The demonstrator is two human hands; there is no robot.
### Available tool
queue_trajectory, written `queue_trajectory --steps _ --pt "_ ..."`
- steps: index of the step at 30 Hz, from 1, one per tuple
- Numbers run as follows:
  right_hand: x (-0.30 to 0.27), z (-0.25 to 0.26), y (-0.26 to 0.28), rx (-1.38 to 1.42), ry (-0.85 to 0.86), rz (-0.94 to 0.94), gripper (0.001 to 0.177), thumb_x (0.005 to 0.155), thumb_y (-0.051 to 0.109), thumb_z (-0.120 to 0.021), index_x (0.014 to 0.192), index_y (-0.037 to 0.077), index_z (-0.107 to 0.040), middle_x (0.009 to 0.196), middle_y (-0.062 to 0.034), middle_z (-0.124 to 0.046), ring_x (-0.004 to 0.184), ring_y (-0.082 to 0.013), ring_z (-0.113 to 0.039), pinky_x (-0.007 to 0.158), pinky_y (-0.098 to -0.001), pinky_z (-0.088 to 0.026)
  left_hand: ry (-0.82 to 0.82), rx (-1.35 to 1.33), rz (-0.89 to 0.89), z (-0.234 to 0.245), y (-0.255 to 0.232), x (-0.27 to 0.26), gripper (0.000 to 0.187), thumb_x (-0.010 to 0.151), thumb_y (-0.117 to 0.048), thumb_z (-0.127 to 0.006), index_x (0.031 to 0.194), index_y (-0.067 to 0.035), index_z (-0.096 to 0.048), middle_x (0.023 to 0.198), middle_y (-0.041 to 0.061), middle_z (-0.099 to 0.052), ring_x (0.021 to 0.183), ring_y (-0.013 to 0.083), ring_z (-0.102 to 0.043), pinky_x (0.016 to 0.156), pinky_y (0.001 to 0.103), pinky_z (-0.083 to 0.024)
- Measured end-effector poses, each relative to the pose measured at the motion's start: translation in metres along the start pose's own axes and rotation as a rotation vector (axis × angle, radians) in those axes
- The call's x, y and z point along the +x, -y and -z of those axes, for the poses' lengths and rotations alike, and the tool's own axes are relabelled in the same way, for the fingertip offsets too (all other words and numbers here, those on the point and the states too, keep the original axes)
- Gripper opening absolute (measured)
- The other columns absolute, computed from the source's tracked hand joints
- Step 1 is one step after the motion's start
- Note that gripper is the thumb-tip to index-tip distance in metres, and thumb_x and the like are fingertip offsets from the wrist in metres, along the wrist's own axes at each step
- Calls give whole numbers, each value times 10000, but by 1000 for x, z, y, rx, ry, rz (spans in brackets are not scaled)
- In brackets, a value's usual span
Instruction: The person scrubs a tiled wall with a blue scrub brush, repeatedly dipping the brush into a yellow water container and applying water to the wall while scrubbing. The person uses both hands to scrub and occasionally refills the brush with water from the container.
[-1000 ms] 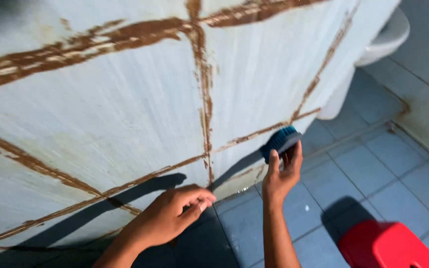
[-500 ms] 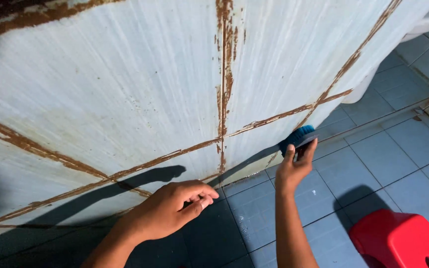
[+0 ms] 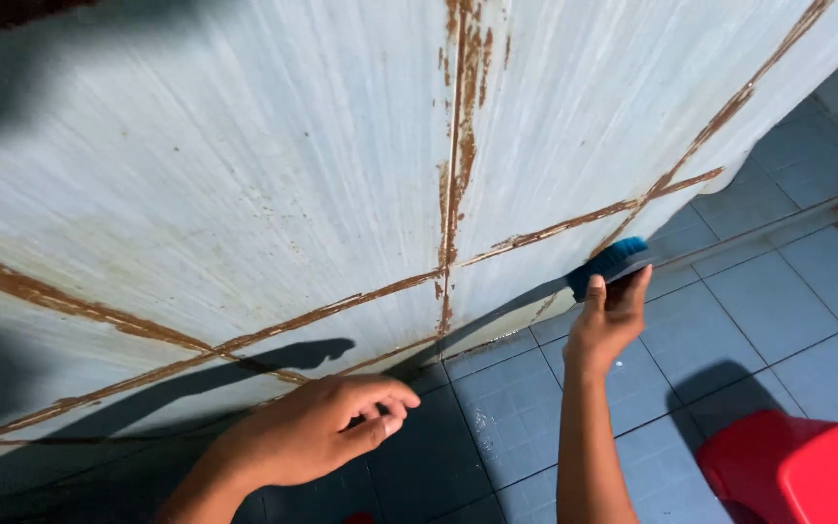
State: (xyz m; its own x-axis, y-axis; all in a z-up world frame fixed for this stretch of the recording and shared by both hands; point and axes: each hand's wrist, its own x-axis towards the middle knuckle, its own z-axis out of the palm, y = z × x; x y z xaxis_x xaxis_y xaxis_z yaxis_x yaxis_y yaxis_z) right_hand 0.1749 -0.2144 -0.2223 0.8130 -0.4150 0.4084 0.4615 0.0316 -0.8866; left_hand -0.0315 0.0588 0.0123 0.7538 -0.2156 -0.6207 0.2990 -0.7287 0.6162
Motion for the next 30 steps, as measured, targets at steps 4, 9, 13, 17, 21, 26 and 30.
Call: queue_trajectory --steps 4,9,13,17,21,26,30 --pt "-82 -51 68 -177 64 96 637 1035 219 -574 1562 -37 -323 1617 -258 -359 1549 -375 -290 1283 -505 -273 -13 -9 34 7 22 4 418 977 -403 -514 1355 -313 -667 1314 -107 -771 1201 64 -736 944 254 -554" --pt "-166 -65 59 -286 237 172 680 929 83 -734 1521 -17 -415 1545 -216 -491 1472 -331 -466 1233 -455 -405 -83 72 -7 6 18 13 415 965 -437 -518 1346 -331 -647 1309 -133 -763 1168 64 -735 884 285 -544" --pt "-65 -31 39 -226 29 100 611 988 186 -677 1500 -43 -436 1548 -245 -454 1489 -338 -399 1257 -467 -341 -56 15 -91 1 12 11 406 981 -386 -511 1344 -264 -649 1305 -56 -760 1182 111 -729 918 295 -555" --pt "-38 -27 63 -51 31 21 668 1000 157 -646 1552 -43 -326 1541 -229 -449 1457 -330 -424 1229 -462 -373 -36 -55 -48 1 7 9 416 992 -372 -506 1369 -266 -646 1305 -28 -754 1193 117 -732 930 279 -568" --pt "-140 -60 77 -204 153 85 618 976 110 -657 1535 18 -411 1587 -206 -446 1520 -315 -391 1271 -466 -321 -33 -83 -38 1 28 33 413 996 -362 -513 1361 -222 -648 1272 31 -749 1168 154 -735 911 293 -545" --pt "-122 -53 89 -186 193 -4 637 954 171 -698 1522 40 -440 1518 -169 -541 1422 -271 -517 1187 -407 -426 -22 -67 -71 0 19 31 415 1006 -348 -515 1386 -221 -625 1322 46 -722 1220 187 -709 943 319 -548" --pt "-21 -12 54 63 50 -101 683 958 89 -630 1560 -37 -331 1440 -194 -578 1342 -299 -567 1159 -439 -465 9 -53 -30 -2 16 16 425 1004 -352 -502 1397 -245 -620 1320 -5 -732 1200 156 -715 931 303 -554"
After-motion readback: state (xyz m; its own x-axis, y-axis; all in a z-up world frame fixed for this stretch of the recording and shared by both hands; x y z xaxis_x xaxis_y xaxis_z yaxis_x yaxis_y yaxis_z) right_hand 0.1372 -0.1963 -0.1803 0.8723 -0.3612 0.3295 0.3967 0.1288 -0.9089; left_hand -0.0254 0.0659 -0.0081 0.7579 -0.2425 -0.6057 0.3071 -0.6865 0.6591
